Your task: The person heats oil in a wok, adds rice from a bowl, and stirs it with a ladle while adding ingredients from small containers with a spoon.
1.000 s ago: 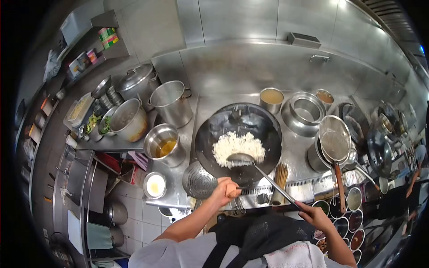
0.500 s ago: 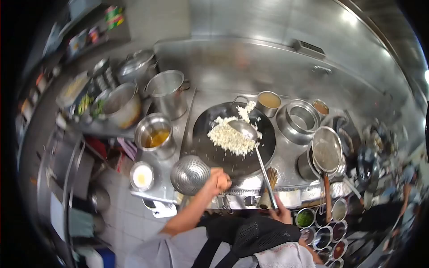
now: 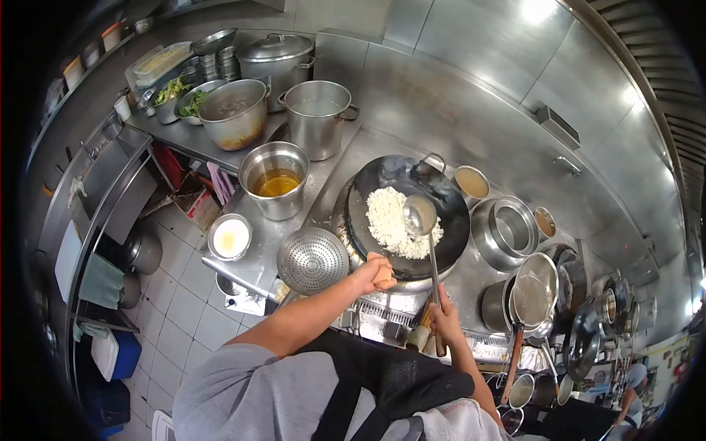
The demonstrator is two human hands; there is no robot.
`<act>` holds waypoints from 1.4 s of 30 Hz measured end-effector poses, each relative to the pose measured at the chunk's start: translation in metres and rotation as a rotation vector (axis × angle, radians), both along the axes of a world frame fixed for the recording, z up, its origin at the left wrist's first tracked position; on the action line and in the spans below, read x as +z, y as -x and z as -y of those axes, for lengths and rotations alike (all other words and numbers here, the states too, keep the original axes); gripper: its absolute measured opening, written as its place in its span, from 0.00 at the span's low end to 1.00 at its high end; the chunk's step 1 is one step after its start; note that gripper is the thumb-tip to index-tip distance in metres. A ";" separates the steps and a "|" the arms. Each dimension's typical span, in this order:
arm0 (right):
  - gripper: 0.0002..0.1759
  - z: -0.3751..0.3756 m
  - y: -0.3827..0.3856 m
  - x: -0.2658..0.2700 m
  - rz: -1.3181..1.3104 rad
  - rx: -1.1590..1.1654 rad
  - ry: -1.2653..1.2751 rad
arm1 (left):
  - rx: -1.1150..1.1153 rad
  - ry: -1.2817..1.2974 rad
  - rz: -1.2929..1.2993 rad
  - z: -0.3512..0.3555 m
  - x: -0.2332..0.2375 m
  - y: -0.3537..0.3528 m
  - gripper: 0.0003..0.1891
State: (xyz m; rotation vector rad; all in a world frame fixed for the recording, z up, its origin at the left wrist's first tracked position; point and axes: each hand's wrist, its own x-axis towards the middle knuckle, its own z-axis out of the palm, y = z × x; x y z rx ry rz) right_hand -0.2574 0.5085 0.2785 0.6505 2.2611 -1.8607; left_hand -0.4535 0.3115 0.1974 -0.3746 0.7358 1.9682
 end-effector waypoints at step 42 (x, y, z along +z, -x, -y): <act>0.37 -0.036 -0.001 0.011 -0.025 0.066 -0.285 | 0.030 0.025 -0.080 0.002 -0.016 0.000 0.07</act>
